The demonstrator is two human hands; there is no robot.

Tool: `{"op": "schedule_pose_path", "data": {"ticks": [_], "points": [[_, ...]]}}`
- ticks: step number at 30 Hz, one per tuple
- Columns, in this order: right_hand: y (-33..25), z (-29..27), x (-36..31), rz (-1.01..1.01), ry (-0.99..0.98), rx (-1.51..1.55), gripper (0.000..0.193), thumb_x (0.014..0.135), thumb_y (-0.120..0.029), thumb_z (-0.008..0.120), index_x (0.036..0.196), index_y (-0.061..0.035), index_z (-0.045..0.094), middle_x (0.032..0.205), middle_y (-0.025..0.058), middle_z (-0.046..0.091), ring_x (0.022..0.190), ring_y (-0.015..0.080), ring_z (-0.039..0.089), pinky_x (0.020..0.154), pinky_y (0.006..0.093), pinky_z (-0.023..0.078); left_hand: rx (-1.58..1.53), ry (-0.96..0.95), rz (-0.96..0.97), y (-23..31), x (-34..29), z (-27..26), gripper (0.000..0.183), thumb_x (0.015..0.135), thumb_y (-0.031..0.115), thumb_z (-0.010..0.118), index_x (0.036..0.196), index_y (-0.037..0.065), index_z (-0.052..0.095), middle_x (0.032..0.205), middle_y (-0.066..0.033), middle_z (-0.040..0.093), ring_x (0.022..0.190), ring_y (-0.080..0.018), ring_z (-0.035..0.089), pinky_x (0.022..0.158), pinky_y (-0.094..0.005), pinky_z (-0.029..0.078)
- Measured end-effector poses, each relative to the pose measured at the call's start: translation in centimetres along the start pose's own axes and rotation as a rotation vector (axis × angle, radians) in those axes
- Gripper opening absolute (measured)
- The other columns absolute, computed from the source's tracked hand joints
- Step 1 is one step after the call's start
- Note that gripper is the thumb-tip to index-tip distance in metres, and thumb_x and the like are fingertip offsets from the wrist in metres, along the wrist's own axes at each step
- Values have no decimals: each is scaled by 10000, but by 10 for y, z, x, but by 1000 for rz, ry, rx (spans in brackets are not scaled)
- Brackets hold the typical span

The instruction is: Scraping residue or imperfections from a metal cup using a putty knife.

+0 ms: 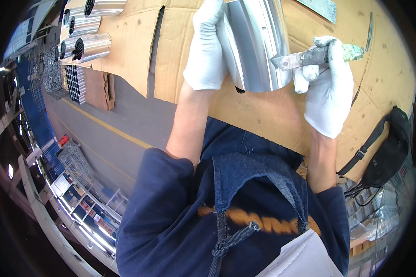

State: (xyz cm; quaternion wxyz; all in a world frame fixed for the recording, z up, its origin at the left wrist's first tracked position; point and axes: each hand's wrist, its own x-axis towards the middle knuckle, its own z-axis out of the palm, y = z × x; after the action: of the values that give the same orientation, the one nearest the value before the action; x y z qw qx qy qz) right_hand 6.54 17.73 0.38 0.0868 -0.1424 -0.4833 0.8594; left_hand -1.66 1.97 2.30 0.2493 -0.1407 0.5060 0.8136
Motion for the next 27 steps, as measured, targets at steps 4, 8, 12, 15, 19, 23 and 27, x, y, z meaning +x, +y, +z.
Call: {"op": "schedule_pose_path", "data": {"ticks": [4, 8, 12, 15, 19, 23, 27], "points": [[-1, 3, 2, 19, -8, 39, 294, 958, -229, 443, 1057, 32, 535, 845, 71, 576, 681, 107, 546, 605, 236, 454, -48, -45, -9, -2, 0, -4, 674, 885, 573, 374, 1171, -19, 520, 1051, -132, 620, 929, -216, 607, 837, -315, 486], [1, 0, 1, 14, -10, 57, 308, 955, -244, 450, 1056, 34, 535, 831, 72, 576, 658, 100, 533, 578, 229, 440, 16, 33, -4, 1, -1, 2, 676, 884, 575, 375, 1171, -20, 520, 1052, -132, 620, 929, -215, 607, 838, -316, 486], [-1, 3, 2, 26, -9, 50, 310, 958, -249, 438, 1049, 33, 530, 794, 74, 564, 623, 102, 521, 510, 222, 412, 15, -3, 5, -1, 1, -3, 681, 881, 579, 379, 1172, -20, 519, 1052, -129, 619, 931, -214, 606, 840, -316, 484], [-4, 5, 0, 39, -18, 95, 311, 960, -252, 430, 1042, 33, 527, 771, 79, 556, 584, 104, 510, 468, 220, 392, 3, -17, 8, -3, 1, -5, 684, 879, 581, 380, 1175, -21, 517, 1058, -130, 617, 936, -214, 603, 844, -316, 481], [-4, 10, 3, 30, 29, -3, 334, 957, -282, 431, 1026, 32, 522, 740, 88, 555, 511, 104, 484, 445, 220, 373, 28, -4, 15, -1, 0, -3, 692, 876, 587, 381, 1183, -19, 513, 1070, -133, 611, 949, -215, 597, 856, -319, 474], [-4, 8, 4, 67, 58, 20, 352, 956, -305, 430, 1018, 29, 520, 720, 89, 552, 488, 104, 474, 441, 219, 364, 12, -13, 21, 0, 2, -2, 694, 874, 590, 381, 1187, -16, 512, 1077, -134, 608, 959, -216, 593, 864, -320, 469], [-5, 9, 5, 69, 34, 15, 351, 958, -306, 424, 1022, 25, 521, 720, 83, 552, 490, 101, 477, 439, 220, 359, 12, -20, 7, 0, 2, -3, 691, 874, 587, 381, 1191, -13, 510, 1082, -133, 607, 968, -215, 590, 870, -321, 465]]}}
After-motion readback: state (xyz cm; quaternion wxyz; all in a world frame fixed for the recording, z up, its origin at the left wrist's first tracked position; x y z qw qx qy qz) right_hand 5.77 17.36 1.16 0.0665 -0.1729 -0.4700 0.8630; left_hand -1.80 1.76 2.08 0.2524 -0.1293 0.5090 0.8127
